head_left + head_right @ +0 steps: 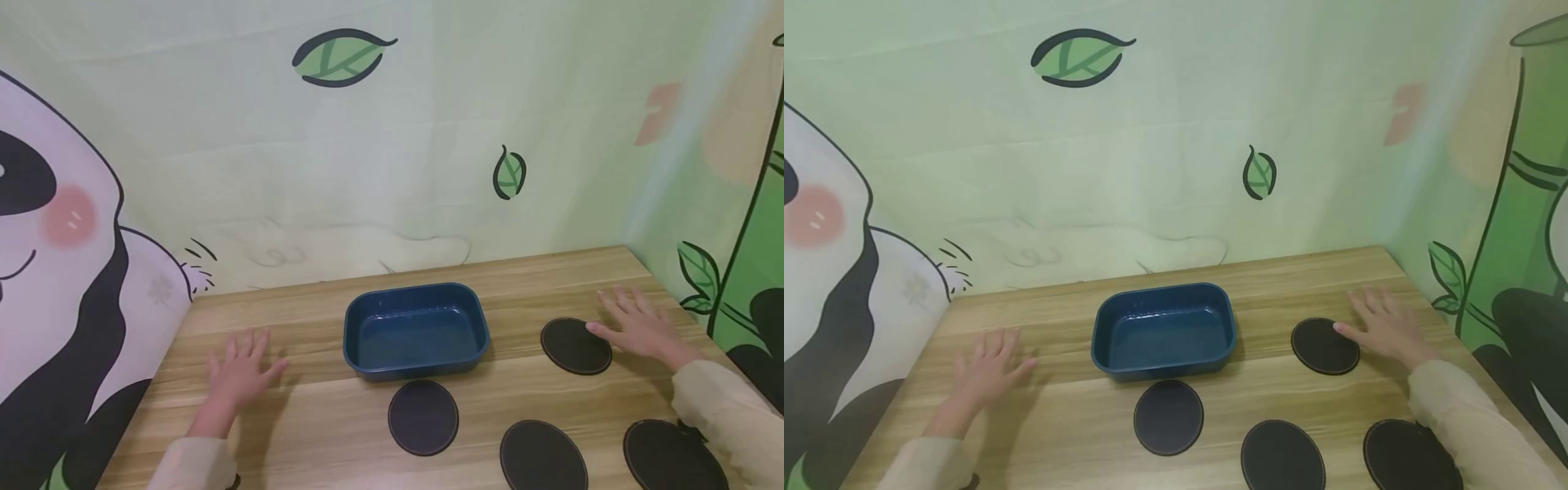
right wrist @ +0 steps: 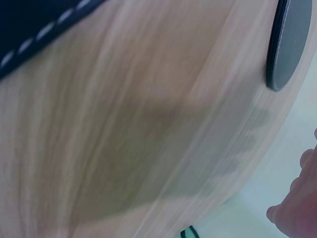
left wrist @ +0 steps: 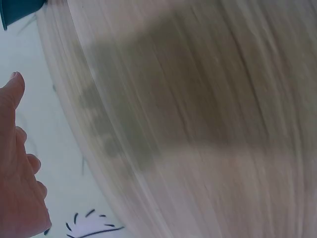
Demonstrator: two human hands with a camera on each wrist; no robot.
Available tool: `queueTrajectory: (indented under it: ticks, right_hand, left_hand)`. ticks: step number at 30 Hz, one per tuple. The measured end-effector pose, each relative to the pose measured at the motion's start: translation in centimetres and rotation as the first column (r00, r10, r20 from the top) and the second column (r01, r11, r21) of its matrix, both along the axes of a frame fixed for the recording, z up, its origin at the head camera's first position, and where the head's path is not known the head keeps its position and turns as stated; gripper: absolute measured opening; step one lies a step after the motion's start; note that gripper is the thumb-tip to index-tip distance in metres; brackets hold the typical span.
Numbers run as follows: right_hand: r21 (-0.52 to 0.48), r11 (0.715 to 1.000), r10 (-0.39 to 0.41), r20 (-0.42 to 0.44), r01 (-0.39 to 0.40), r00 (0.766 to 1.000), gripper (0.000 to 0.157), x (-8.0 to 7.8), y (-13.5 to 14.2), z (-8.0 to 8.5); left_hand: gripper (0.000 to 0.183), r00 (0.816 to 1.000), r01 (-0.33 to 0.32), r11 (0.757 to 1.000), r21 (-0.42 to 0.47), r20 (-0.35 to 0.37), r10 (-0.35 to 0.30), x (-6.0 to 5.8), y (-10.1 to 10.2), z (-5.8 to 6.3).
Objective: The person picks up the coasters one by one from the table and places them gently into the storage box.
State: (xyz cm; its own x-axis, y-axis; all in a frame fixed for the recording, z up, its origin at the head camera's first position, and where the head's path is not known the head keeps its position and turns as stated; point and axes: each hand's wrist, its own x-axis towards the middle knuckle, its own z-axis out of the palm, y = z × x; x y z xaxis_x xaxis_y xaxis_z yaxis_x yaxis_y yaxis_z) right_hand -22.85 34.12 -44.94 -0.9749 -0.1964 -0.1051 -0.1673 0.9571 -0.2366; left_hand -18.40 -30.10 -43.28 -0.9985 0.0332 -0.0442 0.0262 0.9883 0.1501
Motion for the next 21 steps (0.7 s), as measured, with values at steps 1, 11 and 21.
queueTrajectory:
  ticks: [1, 11, 21]
  right_hand:
    - [0.001, 1.000, 0.004, -0.003, -0.004, 1.000, 0.082, 0.0, -0.2, 0.0]
    - [0.018, 0.998, 0.069, -0.084, -0.068, 0.994, 0.087, -0.1, -1.7, 0.0]
    - [-0.118, 0.979, 0.155, -0.115, -0.168, 0.981, 0.082, -1.0, -2.5, -0.1]
  left_hand:
    - [0.085, 1.000, 0.006, 1.000, 0.004, 0.000, -0.006, -0.1, 0.2, 0.0]
    - [0.078, 0.998, 0.061, 0.998, 0.022, -0.011, -0.061, -0.5, 2.5, 0.1]
    - [0.071, 0.986, 0.157, 0.979, 0.131, -0.079, -0.148, -1.5, 5.8, -0.2]
